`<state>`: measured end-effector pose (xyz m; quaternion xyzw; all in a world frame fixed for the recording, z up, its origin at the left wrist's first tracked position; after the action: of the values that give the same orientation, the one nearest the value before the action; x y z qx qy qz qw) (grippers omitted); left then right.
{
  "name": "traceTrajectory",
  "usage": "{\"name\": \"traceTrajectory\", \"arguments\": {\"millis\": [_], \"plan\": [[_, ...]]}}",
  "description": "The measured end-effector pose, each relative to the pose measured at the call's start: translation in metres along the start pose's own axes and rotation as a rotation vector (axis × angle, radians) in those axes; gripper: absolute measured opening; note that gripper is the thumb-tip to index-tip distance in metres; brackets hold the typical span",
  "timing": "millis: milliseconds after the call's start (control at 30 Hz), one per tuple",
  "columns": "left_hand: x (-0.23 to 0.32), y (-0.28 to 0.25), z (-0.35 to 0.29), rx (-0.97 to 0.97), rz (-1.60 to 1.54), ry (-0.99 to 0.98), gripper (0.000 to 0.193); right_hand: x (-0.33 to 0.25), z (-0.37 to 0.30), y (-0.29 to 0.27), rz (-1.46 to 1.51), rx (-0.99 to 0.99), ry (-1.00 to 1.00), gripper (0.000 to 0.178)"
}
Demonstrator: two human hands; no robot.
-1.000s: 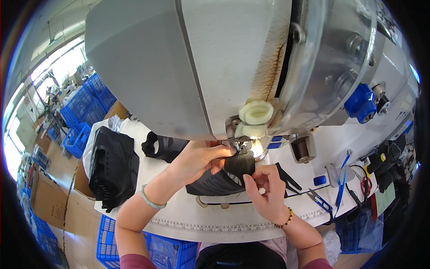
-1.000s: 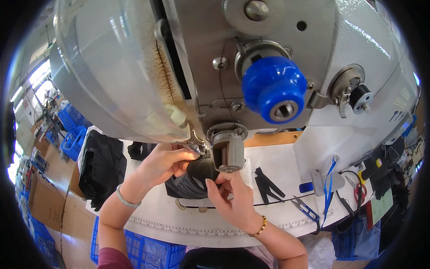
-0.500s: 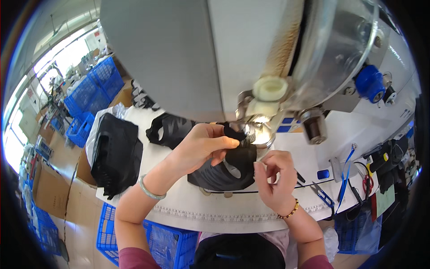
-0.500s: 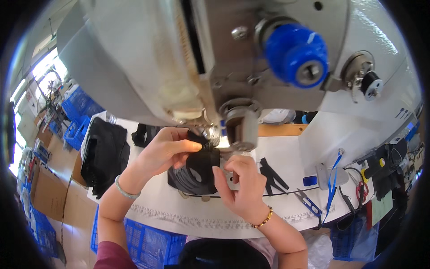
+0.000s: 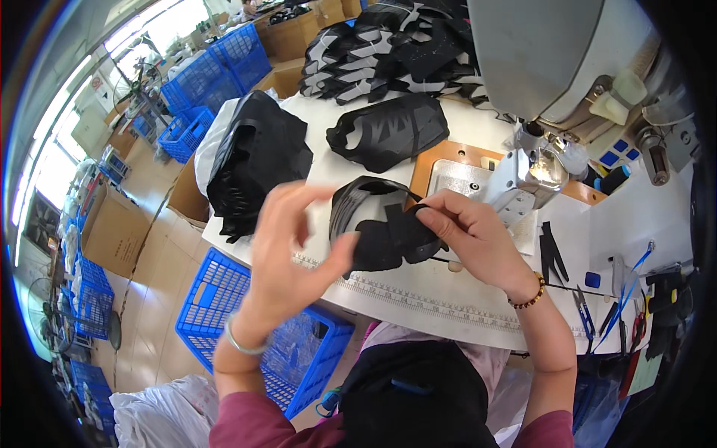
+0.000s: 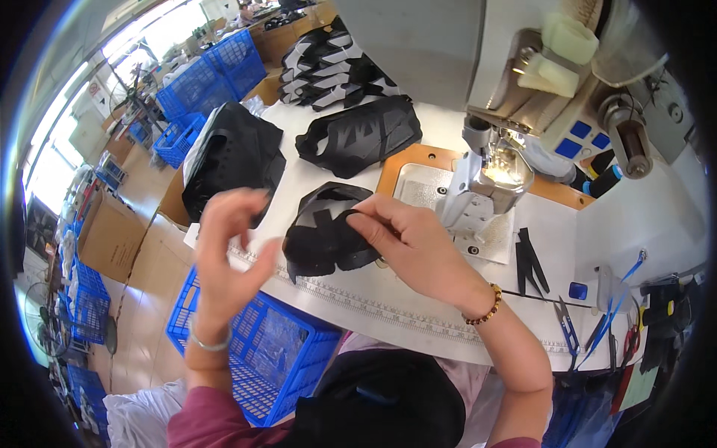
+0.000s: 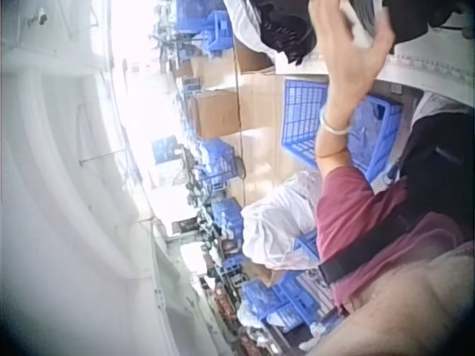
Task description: The person sews shoe upper components using a sewing machine, attaching fabric strips to the shoe pieces by guiding them under the needle and folding the assembled parts by hand.
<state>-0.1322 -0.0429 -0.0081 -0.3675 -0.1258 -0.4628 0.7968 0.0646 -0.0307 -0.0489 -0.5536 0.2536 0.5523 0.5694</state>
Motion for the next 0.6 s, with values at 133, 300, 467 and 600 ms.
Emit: {"name": "traceTrajectory", "arguments": {"millis": [133,300,467,600], "plan": [[-0.014,0.001,-0.071,-0.125,-0.375,-0.327,0.025,-0.001,0.0,0.007,-0.069,0.057,0.006,0.02],[-0.017,0.067,-0.087,-0.206,-1.316,-0.888,0.019,-0.004,-0.003,0.015,-0.057,0.049,-0.045,0.02],[-0.017,0.074,-0.077,0.006,-1.242,-0.777,0.015,-0.013,-0.003,0.011,-0.062,0.094,-0.054,0.019],[-0.013,0.078,-0.074,0.007,-1.174,-0.689,0.014,-0.031,-0.003,0.01,-0.202,0.179,-0.239,0.017]]}}
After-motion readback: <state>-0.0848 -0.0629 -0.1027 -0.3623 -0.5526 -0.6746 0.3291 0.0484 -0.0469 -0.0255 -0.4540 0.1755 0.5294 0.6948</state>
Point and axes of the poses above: each hand's wrist, its own z-axis towards the middle knuckle, its own y-axis out of the palm, x = y × z, the point moved 4 cm from there along z, towards the middle knuckle, and after that the axes turned 5 degrees about -y, right-handed, at the moved point
